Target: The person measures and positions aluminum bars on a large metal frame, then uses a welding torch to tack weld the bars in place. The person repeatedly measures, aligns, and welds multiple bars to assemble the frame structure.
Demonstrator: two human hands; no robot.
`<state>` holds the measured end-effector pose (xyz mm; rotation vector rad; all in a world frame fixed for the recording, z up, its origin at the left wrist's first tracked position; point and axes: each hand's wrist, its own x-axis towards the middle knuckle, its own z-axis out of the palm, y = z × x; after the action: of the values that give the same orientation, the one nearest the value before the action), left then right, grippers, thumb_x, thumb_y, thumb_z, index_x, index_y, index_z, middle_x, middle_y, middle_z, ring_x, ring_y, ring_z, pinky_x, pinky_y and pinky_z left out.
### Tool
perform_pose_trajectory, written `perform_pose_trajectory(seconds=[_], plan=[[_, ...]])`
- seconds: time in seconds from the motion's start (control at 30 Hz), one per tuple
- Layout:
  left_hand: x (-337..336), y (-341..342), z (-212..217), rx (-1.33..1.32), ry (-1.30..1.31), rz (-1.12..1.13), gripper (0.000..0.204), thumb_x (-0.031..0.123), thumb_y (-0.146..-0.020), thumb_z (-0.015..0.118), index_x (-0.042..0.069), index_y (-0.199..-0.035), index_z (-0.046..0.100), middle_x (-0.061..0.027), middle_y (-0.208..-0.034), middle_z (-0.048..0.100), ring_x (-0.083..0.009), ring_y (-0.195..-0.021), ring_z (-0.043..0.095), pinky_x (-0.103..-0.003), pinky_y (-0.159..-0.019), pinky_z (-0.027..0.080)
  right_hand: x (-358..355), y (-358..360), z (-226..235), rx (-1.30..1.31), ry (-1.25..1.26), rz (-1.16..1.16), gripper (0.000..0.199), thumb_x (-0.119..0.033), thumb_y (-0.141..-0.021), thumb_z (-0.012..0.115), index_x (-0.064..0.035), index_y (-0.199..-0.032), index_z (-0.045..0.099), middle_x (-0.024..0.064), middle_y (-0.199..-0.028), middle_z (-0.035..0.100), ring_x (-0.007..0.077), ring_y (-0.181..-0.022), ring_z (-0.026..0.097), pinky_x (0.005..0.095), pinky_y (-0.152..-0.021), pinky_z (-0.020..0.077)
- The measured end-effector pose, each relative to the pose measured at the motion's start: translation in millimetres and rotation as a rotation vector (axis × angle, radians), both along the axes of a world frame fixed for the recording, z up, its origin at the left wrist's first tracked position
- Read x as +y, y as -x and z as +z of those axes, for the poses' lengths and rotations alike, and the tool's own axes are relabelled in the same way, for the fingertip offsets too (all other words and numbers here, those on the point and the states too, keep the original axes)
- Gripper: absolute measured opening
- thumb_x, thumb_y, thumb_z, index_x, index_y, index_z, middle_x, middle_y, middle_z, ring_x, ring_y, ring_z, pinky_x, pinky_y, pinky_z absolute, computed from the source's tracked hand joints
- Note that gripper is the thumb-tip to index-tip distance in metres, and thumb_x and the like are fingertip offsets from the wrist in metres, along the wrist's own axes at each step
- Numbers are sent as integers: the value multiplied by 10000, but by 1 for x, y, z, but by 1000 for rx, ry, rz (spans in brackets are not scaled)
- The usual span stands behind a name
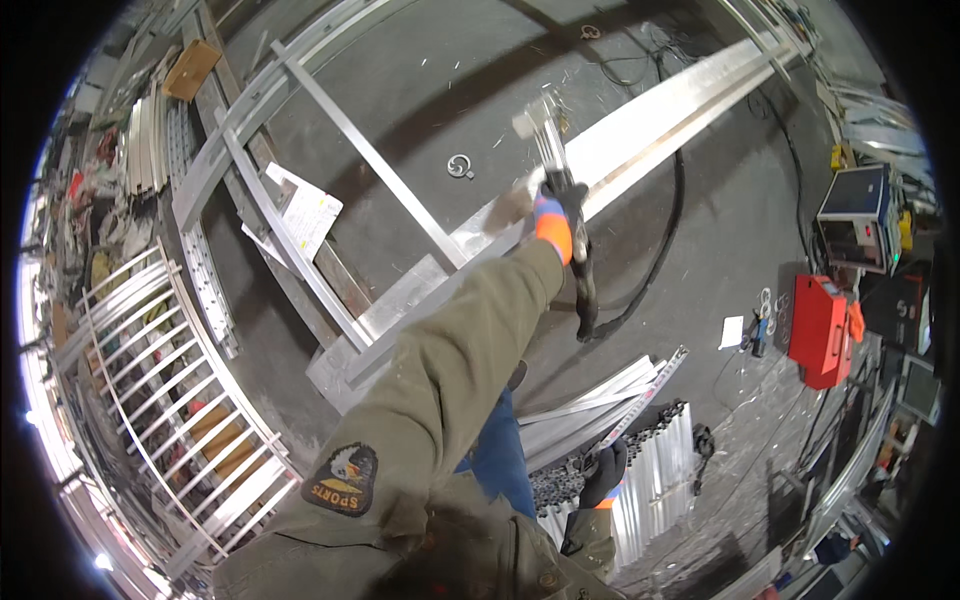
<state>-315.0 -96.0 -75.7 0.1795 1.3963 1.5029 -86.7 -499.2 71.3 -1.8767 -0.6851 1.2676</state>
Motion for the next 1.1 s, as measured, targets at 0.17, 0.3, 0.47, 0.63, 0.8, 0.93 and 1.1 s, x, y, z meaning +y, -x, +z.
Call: perform_pose_trajectory(seconds=[0.17, 0.3, 0.47, 0.63, 0.8, 0.93, 1.1], plan=[[46, 52, -21, 815, 288, -170, 241, 269, -812, 798, 82, -922, 691, -66, -687, 655, -216, -611, 643, -399, -579, 495, -50, 3, -37, 365, 164, -96, 207, -187, -962, 540, -63, -1127, 541, 106, -972, 639, 221, -782, 698, 373, -570, 611], [27, 92, -5, 1032, 491, -515, 418, 432, -796, 795, 51, -963, 765, -105, -830, 755, -232, -758, 712, -394, -732, 546, -46, 21, -106, 180, 232, 112, 224, -279, -1046, 529, -96, -924, 568, 29, -697, 562, 164, -584, 616, 325, -464, 506], [-2, 110, 20, 914, 239, -755, 428, 431, -879, 731, 14, -975, 714, -89, -830, 720, -184, -743, 636, -391, -721, 518, -5, 38, -147, 129, 282, 228, 257, -246, -996, 642, -13, -887, 642, 39, -728, 620, 124, -685, 538, 332, -638, 471], [-69, 173, 47, 1482, -131, -1224, 445, 495, -894, 667, 105, -1094, 742, -183, -1115, 704, -385, -1136, 633, -465, -995, 487, 57, 47, -137, -298, 180, 452, 288, -319, -927, 710, -32, -950, 715, 144, -804, 707, 259, -750, 690, 379, -738, 539], [-93, 219, 58, 1550, -210, -1823, 460, 506, -838, 722, 173, -1156, 713, -103, -1216, 646, -325, -1210, 565, -448, -1067, 427, 109, 62, -129, -670, 115, 545, 316, -312, -915, 732, -4, -882, 667, 197, -742, 638, 325, -656, 605, 409, -647, 487], [-84, 221, 54, 1532, -276, -1834, 341, 354, -834, 772, 172, -1119, 723, -119, -1204, 667, -345, -1150, 595, -447, -1007, 486, 134, 77, -122, -662, 86, 577, 298, -320, -896, 740, -29, -887, 677, 206, -843, 662, 407, -811, 658, 434, -689, 499], [-77, 225, 44, 1491, -367, -1853, 303, 252, -839, 769, 178, -1132, 743, -90, -1137, 688, -334, -1130, 573, -452, -996, 468, 146, 88, -111, -612, 123, 593, 281, -317, -894, 741, -40, -896, 692, 187, -869, 656, 389, -828, 658, 435, -712, 502]])
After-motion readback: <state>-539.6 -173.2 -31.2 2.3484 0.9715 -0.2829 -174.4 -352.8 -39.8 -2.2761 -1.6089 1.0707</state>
